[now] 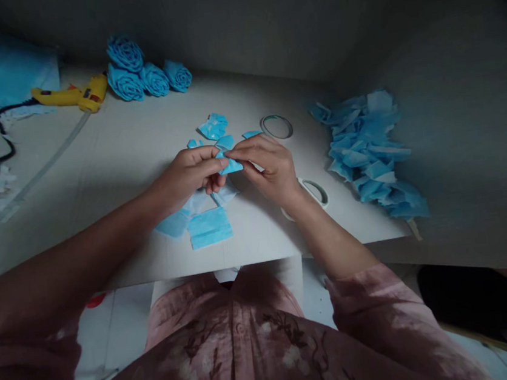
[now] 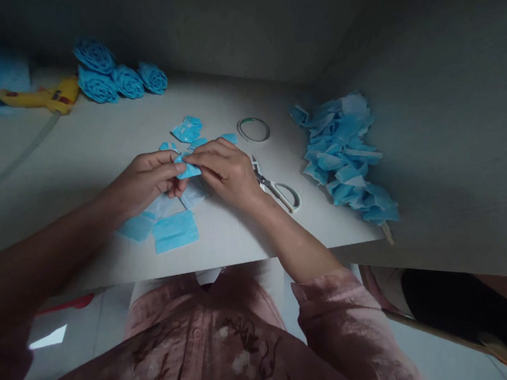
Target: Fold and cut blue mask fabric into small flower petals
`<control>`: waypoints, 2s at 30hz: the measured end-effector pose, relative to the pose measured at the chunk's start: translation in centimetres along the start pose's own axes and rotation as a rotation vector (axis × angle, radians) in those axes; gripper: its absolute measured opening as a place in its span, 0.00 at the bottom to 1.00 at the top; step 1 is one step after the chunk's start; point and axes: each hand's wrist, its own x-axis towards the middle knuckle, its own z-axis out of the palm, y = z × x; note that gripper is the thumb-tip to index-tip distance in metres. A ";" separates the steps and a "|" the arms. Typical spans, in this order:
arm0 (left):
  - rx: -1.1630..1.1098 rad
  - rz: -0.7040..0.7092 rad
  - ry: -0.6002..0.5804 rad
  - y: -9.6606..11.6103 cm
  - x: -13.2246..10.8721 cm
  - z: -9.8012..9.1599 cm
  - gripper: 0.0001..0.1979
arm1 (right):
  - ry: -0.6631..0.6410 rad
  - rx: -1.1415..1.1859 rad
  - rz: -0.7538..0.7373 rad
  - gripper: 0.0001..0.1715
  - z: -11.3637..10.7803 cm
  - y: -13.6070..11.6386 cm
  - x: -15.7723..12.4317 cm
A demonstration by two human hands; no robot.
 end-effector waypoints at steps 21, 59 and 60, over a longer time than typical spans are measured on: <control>0.041 0.054 0.087 -0.6 0.2 -0.3 0.11 | -0.048 0.123 0.138 0.18 0.0 -0.8 0.0; 0.175 0.112 0.129 -0.2 0.0 -0.1 0.10 | 0.010 0.317 0.279 0.20 0.1 -1.3 0.3; 0.192 0.116 0.129 -0.1 0.0 -0.1 0.10 | 0.016 0.341 0.304 0.20 0.2 -1.2 0.2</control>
